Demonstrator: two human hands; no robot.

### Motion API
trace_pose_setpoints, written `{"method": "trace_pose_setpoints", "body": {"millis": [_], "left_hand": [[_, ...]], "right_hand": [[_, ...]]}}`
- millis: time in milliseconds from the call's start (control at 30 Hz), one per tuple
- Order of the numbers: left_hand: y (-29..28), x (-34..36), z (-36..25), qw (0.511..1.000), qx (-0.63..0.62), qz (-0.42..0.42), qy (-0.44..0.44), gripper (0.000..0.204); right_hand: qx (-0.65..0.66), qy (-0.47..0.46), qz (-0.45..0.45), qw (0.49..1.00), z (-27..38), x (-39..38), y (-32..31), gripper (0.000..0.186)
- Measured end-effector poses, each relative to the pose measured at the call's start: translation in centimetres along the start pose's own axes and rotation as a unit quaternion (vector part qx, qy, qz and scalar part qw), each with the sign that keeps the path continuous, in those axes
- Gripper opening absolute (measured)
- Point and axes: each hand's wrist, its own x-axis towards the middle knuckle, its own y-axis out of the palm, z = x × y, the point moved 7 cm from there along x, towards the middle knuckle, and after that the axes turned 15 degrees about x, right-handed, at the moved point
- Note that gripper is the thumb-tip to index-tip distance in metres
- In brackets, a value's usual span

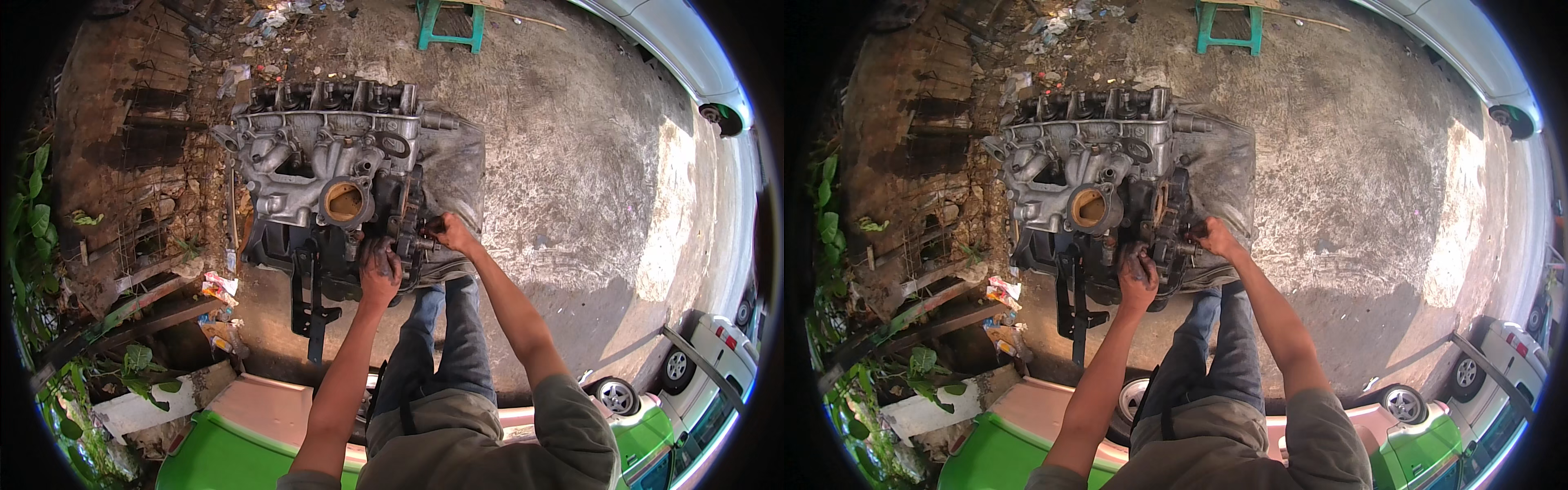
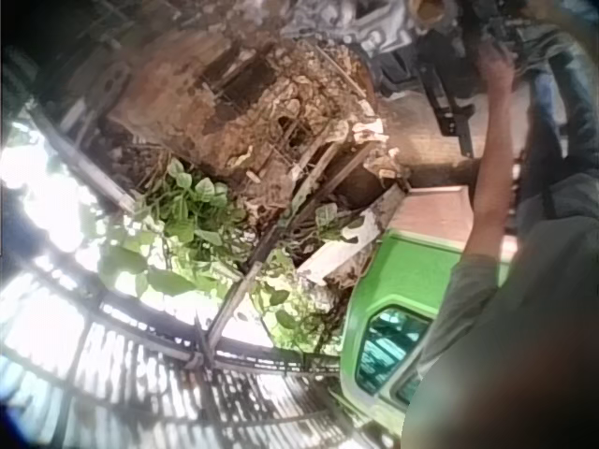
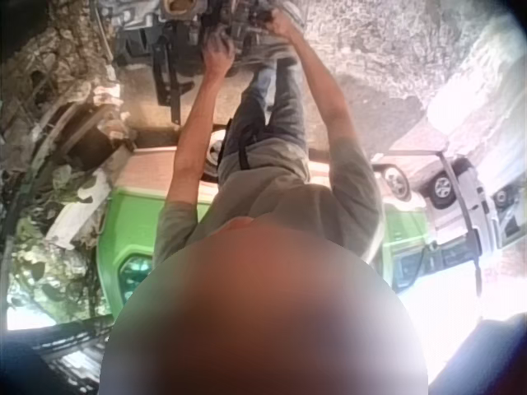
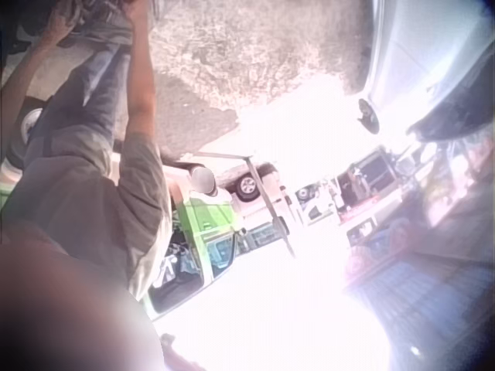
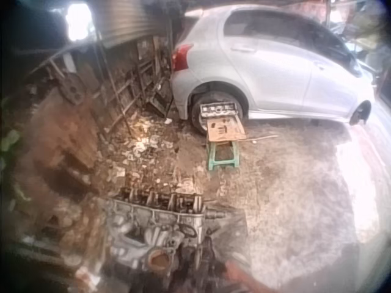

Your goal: The person uses a wrench to tighten bolts on a car engine block resting on a stand. The hands hold the engine steady with one hand while turning the wrench with the other, focusing on a single bolt area throughout the clip.

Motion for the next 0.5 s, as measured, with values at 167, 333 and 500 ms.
{"method": "trace_pose_setpoints", "body": {"millis": [167, 333, 500], "left_hand": [[0.2, -0.2, 0.2, 1.000, 0.001, 0.009, -0.003, 0.021], [0.0, -0.1, 0.0, 1.000, -0.005, 0.010, -0.002, 0.022], [-0.1, 0.1, 0.0, 1.000, -0.009, 0.002, 0.002, 0.021]], "right_hand": [[0.028, -0.010, 0.001, 1.000, 0.7, -0.4, 0.0, 0.023], [0.025, 0.008, -0.002, 1.000, 1.0, -0.4, 0.1, 0.024], [0.033, -0.004, -0.008, 0.999, 1.2, -0.4, 0.1, 0.023]]}}
